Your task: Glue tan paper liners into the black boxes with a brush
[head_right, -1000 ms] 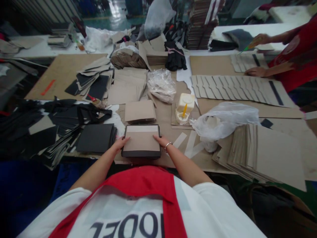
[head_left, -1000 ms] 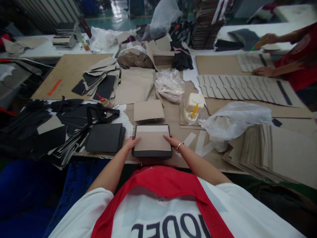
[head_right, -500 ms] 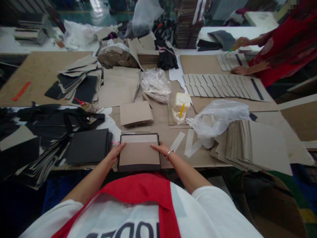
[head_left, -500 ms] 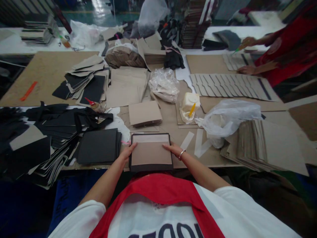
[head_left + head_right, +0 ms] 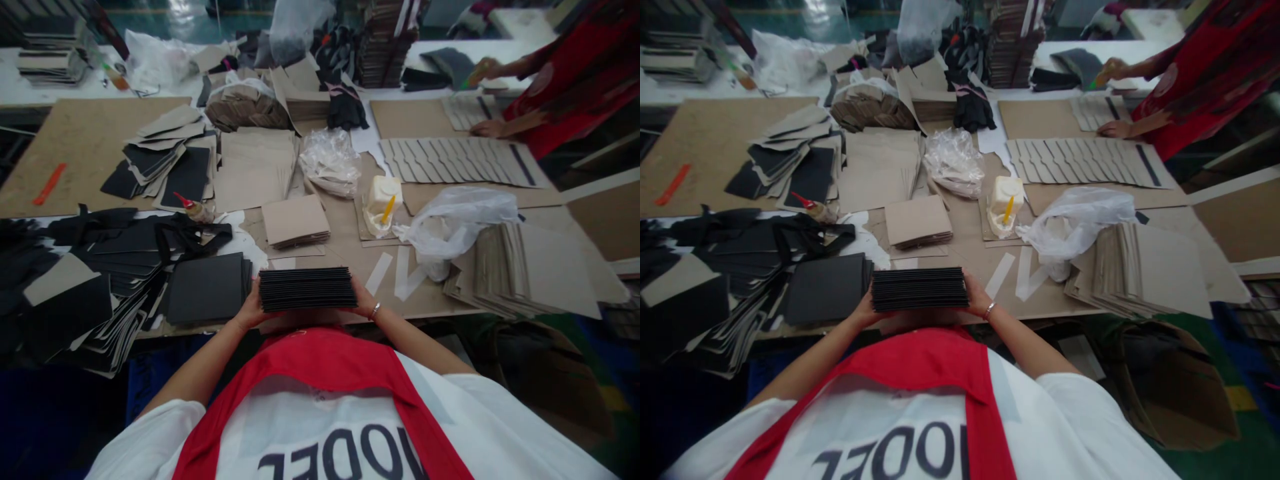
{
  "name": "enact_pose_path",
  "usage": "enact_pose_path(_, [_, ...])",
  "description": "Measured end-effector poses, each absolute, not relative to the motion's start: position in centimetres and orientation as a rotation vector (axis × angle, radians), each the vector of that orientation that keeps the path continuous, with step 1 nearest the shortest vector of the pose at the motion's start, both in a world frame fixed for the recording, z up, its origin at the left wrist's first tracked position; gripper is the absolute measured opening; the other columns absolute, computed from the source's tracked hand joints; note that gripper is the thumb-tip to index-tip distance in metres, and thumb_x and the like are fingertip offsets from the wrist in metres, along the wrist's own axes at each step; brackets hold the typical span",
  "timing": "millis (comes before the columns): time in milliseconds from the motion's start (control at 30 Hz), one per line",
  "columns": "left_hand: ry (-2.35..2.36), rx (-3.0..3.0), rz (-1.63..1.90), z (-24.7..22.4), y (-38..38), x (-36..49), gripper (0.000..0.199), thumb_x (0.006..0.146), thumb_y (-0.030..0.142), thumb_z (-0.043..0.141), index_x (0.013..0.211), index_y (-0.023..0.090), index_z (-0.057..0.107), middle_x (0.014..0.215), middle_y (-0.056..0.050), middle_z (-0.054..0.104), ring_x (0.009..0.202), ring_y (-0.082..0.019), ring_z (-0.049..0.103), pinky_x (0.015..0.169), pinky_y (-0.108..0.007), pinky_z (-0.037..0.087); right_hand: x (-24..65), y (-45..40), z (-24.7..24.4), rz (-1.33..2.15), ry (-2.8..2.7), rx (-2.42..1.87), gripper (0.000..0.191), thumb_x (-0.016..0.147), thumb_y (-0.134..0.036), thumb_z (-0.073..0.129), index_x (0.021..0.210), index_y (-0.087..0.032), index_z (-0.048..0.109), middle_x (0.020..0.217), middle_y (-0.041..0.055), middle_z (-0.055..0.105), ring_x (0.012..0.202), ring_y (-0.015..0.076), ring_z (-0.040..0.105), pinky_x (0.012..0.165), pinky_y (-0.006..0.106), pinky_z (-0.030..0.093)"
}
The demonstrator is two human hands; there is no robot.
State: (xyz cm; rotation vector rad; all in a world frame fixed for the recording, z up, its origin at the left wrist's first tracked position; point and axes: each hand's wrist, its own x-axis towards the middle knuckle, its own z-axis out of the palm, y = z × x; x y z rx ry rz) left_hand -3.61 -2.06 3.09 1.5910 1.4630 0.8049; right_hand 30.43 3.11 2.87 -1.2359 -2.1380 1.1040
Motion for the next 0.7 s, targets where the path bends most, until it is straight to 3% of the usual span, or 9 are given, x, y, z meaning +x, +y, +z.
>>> enact_pose_path(133, [1.441, 1.618, 0.651, 5.0, -2.3, -4.5, 0.131, 0.053, 0.046, 0.08, 0.147, 0.021, -0.008, 0.146, -0.017, 0.032, 0.133, -0.031, 0.034, 0.111, -0.047, 0.023, 30.2, 3.1, 0.9, 1.097, -2.139, -1.251, 0.113, 0.054, -0.04, 0.079, 0.144, -0.011, 0.018, 0.147, 0.0202, 0.028, 0.136, 0.0296, 0.028, 0.112, 0.047, 0.024])
enact_pose_path(267, [1.498, 1.848, 0.576, 10.2, -1.1, -4.5, 0.127, 0.055, 0.058, 0.074, 0.147, 0.019, -0.005, 0.152, -0.019, 0.015, 0.138, -0.032, 0.022, 0.112, -0.046, 0.023, 30.2, 3.4, 1.0, 1.068, -2.114, -1.25, 0.109, 0.053, -0.041, 0.08, 0.142, -0.012, 0.025, 0.144, 0.0192, 0.034, 0.132, 0.0306, 0.035, 0.11, 0.048, 0.028])
enact_pose_path(433, [1.534, 2.345, 0.357, 13.8, 1.2, 2.2, 0.128, 0.053, 0.075, 0.063, 0.147, 0.01, 0.003, 0.153, -0.02, 0.008, 0.141, -0.035, 0.005, 0.113, -0.05, 0.006, 30.1, 3.6, 1.2, 1.068, -2.098, -1.217, 0.106, 0.054, -0.042, 0.079, 0.142, -0.015, 0.027, 0.14, 0.0165, 0.04, 0.129, 0.0298, 0.04, 0.108, 0.047, 0.031])
enact_pose_path(567, [1.474, 2.536, -0.038, 13.3, 2.1, 7.7, 0.117, 0.06, 0.071, 0.06, 0.147, 0.01, 0.013, 0.153, -0.019, 0.011, 0.141, -0.035, 0.005, 0.112, -0.053, 0.001, 29.5, 4.1, 0.8, 1.013, -2.041, -1.108, 0.107, 0.053, -0.045, 0.079, 0.142, -0.016, 0.027, 0.138, 0.016, 0.042, 0.125, 0.0305, 0.043, 0.107, 0.048, 0.034])
enact_pose_path(700, [1.518, 2.566, -0.166, 13.1, 2.7, 8.6, 0.111, 0.063, 0.064, 0.061, 0.146, 0.008, 0.014, 0.153, -0.018, 0.009, 0.141, -0.035, 0.008, 0.112, -0.051, 0.003, 29.4, 3.8, 0.8, 0.967, -1.983, -1.085, 0.111, 0.052, -0.048, 0.079, 0.143, -0.016, 0.024, 0.138, 0.0165, 0.042, 0.125, 0.031, 0.044, 0.106, 0.048, 0.035])
